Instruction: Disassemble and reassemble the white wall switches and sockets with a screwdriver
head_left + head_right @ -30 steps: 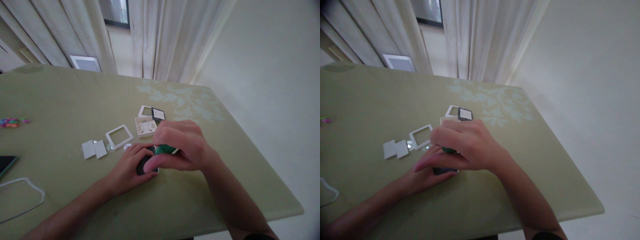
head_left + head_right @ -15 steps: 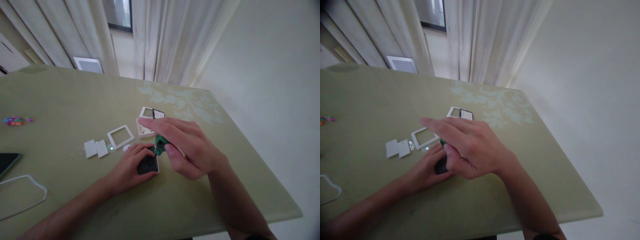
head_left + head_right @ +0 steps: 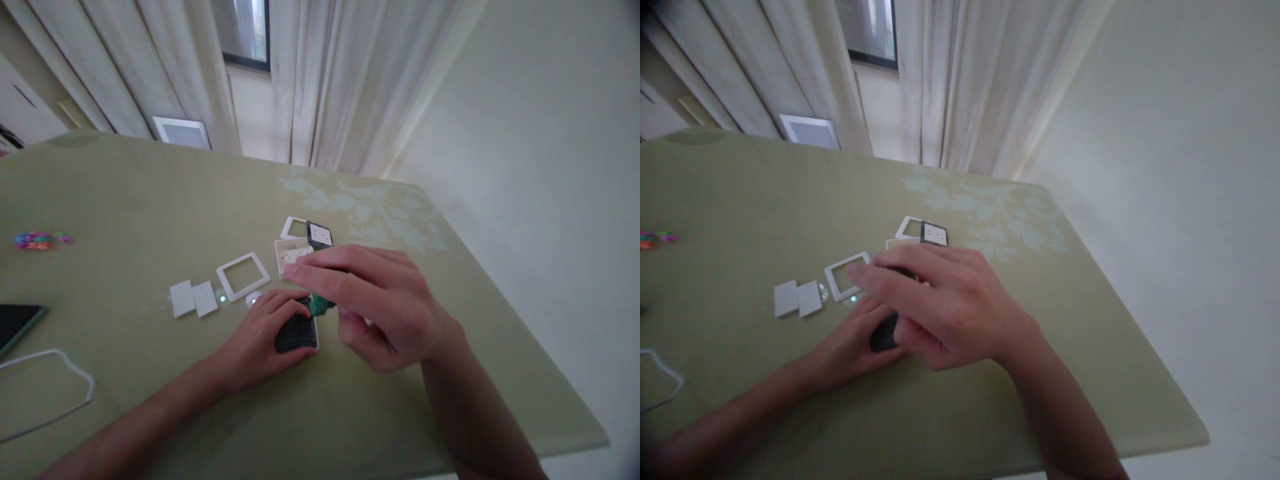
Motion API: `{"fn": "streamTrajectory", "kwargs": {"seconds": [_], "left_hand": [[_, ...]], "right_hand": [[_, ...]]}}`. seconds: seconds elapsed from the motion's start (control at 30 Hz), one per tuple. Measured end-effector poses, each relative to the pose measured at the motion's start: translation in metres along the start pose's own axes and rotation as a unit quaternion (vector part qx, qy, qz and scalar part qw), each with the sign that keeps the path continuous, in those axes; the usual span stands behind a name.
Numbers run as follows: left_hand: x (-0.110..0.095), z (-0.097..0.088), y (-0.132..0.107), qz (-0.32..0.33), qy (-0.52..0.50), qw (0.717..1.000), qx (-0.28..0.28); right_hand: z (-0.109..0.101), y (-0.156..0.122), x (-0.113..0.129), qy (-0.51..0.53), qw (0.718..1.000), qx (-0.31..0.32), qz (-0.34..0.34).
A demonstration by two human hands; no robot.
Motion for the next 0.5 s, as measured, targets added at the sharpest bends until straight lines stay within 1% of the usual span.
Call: {"fn": "streamTrajectory", "kwargs": {"seconds": [0.1,0.2,0.23,0.27,0.3,0.4,0.43,0.47,0.5], "left_hand": [[-0.0003,-0.0009,-0.0002,0.004,0.001,1.0,-0.012],[-0.0013,-0.0019,-0.0003,0.002,-0.001,1.0,-0.013],[-0.0014,-0.0017,-0.0003,-0.001,-0.001,1.0,-0.008],[-0.0014,-0.0015,-0.0003,-0.003,-0.002,1.0,-0.005],[-0.0015,-0.0013,-0.0002,-0.002,-0.004,1.0,-0.004],[-0.0008,-0.0004,-0.0001,0.008,-0.008,1.0,-0.006],[-0.0002,0.0,-0.0001,0.009,-0.006,1.0,-0.007],[0.0004,0.0002,-0.0002,0.008,-0.004,1.0,-0.009],[0.0012,0.0004,-0.0002,0.004,-0.001,1.0,-0.011]], "right_hand": [[-0.0019,-0.0024,-0.0057,-0.061,0.998,-0.032,-0.004],[-0.0058,-0.0046,-0.0077,-0.151,0.984,-0.093,-0.02],[-0.0066,-0.0047,-0.0071,-0.167,0.98,-0.102,-0.023],[-0.0064,-0.004,-0.0065,-0.163,0.982,-0.098,-0.022],[-0.0054,-0.0029,-0.0063,-0.138,0.987,-0.08,-0.015],[-0.0004,0.0002,-0.0068,-0.008,0.999,-0.013,0.03],[0.0006,0.0004,-0.0071,0.02,0.999,-0.004,0.043],[0.0006,0.0004,-0.0071,0.027,0.999,-0.008,0.047],[-0.0005,0.0001,-0.0067,0.01,0.999,-0.022,0.042]]}}
Point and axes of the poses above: each hand's wrist, its own y-axis towards the middle knuckle, its own z-axis out of the palm, x = y × z, the point moved 5 cm from there along y, towards the middle knuckle, and after that the axes turned 4 degrees about -z, right-handed, at the moved point
